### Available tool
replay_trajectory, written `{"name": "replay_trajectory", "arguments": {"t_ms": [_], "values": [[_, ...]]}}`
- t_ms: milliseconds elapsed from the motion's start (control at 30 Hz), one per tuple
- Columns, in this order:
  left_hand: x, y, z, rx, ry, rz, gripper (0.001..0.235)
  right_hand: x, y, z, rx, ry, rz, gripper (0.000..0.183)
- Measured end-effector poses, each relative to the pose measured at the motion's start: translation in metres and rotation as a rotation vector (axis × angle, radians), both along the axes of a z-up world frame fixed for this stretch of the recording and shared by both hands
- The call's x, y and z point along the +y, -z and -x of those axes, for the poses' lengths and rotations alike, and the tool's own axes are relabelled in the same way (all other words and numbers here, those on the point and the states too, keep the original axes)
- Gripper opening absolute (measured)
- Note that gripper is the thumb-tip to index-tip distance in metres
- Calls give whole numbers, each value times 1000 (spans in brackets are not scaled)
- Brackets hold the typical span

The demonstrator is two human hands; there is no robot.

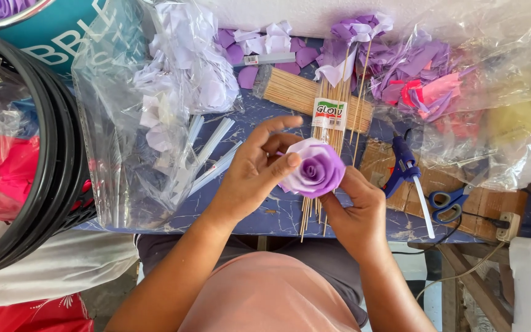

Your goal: Assembling a decorative paper rose by gluing individual purple paper petals onto a wooden skewer using a hot glue gun.

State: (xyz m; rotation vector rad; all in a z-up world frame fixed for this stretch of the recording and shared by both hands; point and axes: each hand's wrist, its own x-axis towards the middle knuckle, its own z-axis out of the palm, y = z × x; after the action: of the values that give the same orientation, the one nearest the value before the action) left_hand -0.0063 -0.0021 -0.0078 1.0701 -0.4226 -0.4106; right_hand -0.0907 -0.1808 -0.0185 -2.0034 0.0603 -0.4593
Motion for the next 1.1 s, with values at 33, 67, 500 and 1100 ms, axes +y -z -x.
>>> {"name": "replay_trajectory", "arguments": {"t_ms": [33, 67, 500, 1100], "values": [[-1, -3, 0, 0, 1, 0, 55, 3, -1, 0, 0, 1, 0, 12], [-2, -6, 1, -22, -63, -58, 42, 6, -3, -1, -19, -8, 13, 7], [-1, -41, 18, -235, -188, -256, 33, -2, -3, -1, -312, -15, 109, 11], [-18, 150, -2, -987, 39, -949, 25, -39, 43, 22, -137, 332, 55, 17]]}}
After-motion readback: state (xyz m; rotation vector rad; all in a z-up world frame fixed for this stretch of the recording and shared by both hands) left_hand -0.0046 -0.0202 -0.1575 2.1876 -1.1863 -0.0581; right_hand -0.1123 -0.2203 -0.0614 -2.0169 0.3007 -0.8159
